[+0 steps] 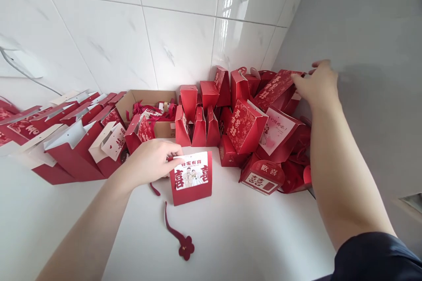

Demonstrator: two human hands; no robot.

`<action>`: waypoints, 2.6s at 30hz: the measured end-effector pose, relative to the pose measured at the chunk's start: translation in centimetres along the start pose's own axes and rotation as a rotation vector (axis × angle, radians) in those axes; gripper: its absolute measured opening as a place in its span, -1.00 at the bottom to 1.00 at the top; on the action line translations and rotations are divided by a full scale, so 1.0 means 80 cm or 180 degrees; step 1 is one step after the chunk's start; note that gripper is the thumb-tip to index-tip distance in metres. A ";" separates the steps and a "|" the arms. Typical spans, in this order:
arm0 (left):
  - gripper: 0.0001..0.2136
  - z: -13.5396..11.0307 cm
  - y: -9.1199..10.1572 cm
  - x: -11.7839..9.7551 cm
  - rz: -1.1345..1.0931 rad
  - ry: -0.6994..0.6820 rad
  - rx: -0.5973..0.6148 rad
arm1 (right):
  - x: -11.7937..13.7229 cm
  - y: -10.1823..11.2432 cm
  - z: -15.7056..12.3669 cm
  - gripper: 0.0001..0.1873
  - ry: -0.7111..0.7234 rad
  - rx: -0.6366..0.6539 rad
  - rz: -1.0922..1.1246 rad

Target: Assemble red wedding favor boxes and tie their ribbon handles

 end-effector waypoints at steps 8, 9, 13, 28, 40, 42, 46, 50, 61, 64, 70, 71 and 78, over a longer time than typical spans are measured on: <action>-0.79 0.012 -0.001 0.023 -0.0128 0.0279 -0.0476 | 0.066 0.112 -0.086 -0.67 0.0457 -0.0294 0.1208; -0.79 0.013 -0.002 0.024 -0.0235 0.0303 -0.0448 | 0.080 0.125 -0.107 -0.74 0.0585 -0.0162 0.1424; -0.79 0.014 -0.007 0.025 -0.0456 0.0275 -0.0390 | 0.148 0.126 -0.205 -0.86 0.1320 0.1232 0.2450; -0.72 0.021 -0.037 0.035 -0.0606 0.0200 -0.0618 | 0.190 -0.013 -0.342 -0.71 0.0759 0.2436 0.3380; -0.77 0.021 -0.034 0.014 -0.0663 -0.0172 -0.0774 | 0.187 -0.019 -0.350 -0.71 0.0723 0.2585 0.3282; -0.77 0.023 -0.040 0.013 -0.0789 -0.0098 -0.0780 | 0.187 -0.019 -0.351 -0.72 0.0756 0.2561 0.3259; -0.75 0.025 -0.050 0.015 -0.0809 0.0016 -0.0773 | 0.187 -0.022 -0.354 -0.71 0.0793 0.2510 0.3189; -0.76 0.024 -0.049 0.016 -0.0815 -0.0034 -0.0804 | 0.187 -0.017 -0.353 -0.69 0.0953 0.2387 0.3103; -0.81 0.025 -0.053 0.014 -0.0818 0.0011 -0.0704 | 0.225 0.073 -0.446 -0.73 0.3962 0.3662 0.2756; -0.83 0.023 -0.056 0.014 -0.0908 0.0049 -0.0461 | 0.219 0.086 -0.480 -0.89 0.3592 0.4849 0.2476; -0.85 0.021 -0.055 0.015 -0.0929 0.0041 -0.0445 | 0.198 0.074 -0.509 -0.79 0.2976 0.5757 0.1772; -0.85 0.021 -0.055 0.014 -0.0933 0.0035 -0.0452 | 0.196 0.065 -0.506 -0.84 0.2785 0.5815 0.1816; -0.87 0.021 -0.054 0.013 -0.0925 -0.0019 -0.0479 | 0.191 0.029 -0.440 -0.83 0.1540 0.5694 0.2728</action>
Point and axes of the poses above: each hand's wrist, its own z-axis towards the middle knuckle, its own y-axis out of the back of the hand, x = y × z, the point moved 6 cm from there along z, towards the middle knuckle, and after that the axes turned 8 degrees about -x, right-handed, at the moved point
